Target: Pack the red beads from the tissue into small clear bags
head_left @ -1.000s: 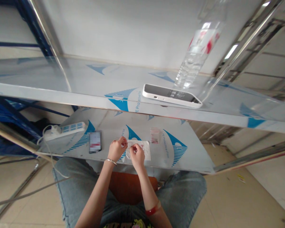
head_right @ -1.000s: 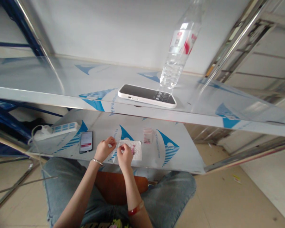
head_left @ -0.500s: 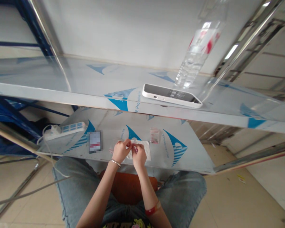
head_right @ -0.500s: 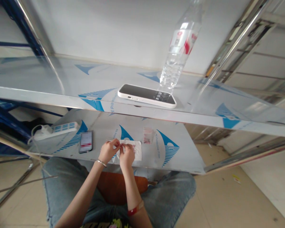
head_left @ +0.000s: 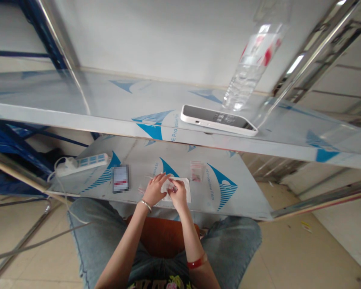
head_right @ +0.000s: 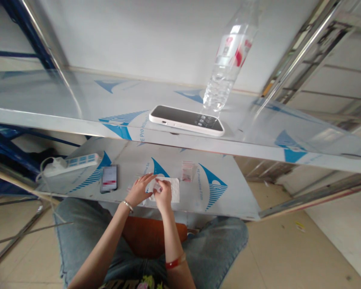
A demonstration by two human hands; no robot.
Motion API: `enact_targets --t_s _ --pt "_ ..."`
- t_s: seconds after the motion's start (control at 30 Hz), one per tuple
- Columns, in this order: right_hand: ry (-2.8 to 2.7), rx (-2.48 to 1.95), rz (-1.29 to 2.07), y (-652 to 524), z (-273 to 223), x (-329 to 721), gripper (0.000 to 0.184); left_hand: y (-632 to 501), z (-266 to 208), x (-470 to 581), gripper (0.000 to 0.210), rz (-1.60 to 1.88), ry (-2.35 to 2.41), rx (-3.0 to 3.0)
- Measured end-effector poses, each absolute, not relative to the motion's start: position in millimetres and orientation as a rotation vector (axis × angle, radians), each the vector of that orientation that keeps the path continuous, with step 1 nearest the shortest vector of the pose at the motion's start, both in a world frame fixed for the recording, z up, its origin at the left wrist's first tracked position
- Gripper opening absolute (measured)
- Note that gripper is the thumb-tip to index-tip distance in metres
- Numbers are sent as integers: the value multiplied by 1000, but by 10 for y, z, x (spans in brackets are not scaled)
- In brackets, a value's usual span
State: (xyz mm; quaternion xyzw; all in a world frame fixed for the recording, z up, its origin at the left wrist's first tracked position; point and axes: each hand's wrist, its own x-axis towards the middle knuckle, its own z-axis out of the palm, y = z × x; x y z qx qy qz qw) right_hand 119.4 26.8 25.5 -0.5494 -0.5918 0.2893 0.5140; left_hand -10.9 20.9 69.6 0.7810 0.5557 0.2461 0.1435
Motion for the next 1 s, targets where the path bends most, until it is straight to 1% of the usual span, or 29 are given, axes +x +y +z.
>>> enact_targets --t_s 0.1,0.2,0.33,0.5,0.6,0.7,0.83,1.0 --pt "-1434 -1300 715 273 265 1212 41 199 656 -86 71 663 1579 2268" --pt "-1464 -1278 747 278 285 1248 39 201 646 -67 62 668 1543 2286" --pt "-1492 -1232 827 289 307 1318 31 216 634 -78 53 668 1599 2261" --pt "-1436 -1243 809 327 227 1423 24 225 620 -122 60 649 1727 2181" --pt "-1421 -1381 671 350 116 1505 23 222 648 -142 62 660 1772 2167" --pt "-1499 -1625 564 336 7 1591 20 217 682 -150 59 655 1807 2158" --pt "-1629 -1995 584 264 -90 1639 15 216 694 -152 52 683 1824 2161" --pt "-1711 -2176 541 207 -138 1557 18 233 671 -157 49 737 1815 2095"
